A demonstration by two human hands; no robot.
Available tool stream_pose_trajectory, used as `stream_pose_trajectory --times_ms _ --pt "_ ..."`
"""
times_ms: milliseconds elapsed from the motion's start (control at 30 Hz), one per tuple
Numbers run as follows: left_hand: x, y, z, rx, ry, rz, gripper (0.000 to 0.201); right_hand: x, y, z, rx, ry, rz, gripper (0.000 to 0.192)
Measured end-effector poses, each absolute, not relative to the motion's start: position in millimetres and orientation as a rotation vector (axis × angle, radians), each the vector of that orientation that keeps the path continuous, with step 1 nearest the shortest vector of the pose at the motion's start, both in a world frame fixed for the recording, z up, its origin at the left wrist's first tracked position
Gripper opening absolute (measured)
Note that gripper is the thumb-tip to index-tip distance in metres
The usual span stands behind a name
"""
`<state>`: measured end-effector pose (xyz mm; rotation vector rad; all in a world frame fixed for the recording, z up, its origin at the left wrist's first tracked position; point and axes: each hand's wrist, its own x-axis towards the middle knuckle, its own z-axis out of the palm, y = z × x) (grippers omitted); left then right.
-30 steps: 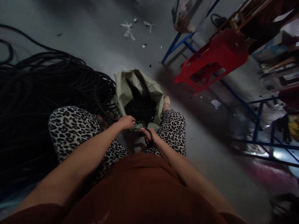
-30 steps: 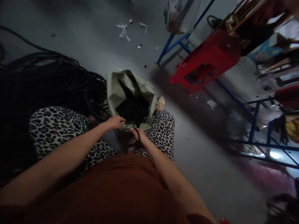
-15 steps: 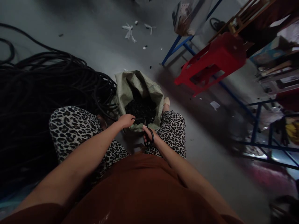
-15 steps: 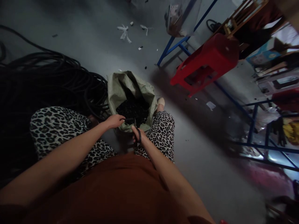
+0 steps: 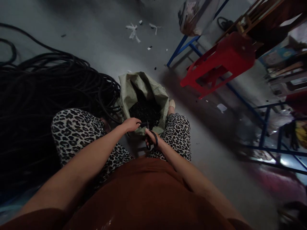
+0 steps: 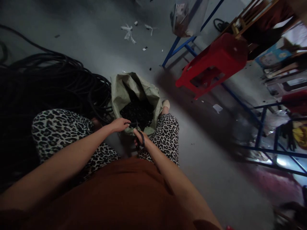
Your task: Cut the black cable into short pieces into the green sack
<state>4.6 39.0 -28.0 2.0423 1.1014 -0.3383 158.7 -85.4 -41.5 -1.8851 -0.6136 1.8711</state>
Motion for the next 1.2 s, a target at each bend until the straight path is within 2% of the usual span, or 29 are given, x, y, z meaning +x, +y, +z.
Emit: stream_pose_trajectory --times_ms 333,800,1200 --pt "4 38 -30 1.998 1.062 -0.347 0.035 155 -81 -27 -1.897 -0.526 1.915 0.046" --pt "8 31 -40 2.019 1.094 -0.389 0.035 153 -84 -34 -2.032 -0.715 1.712 0.040" --pt "7 34 -43 2.030 1.141 -0.449 0.036 159 -89 -40 -2.062 -0.848 1.674 0.044"
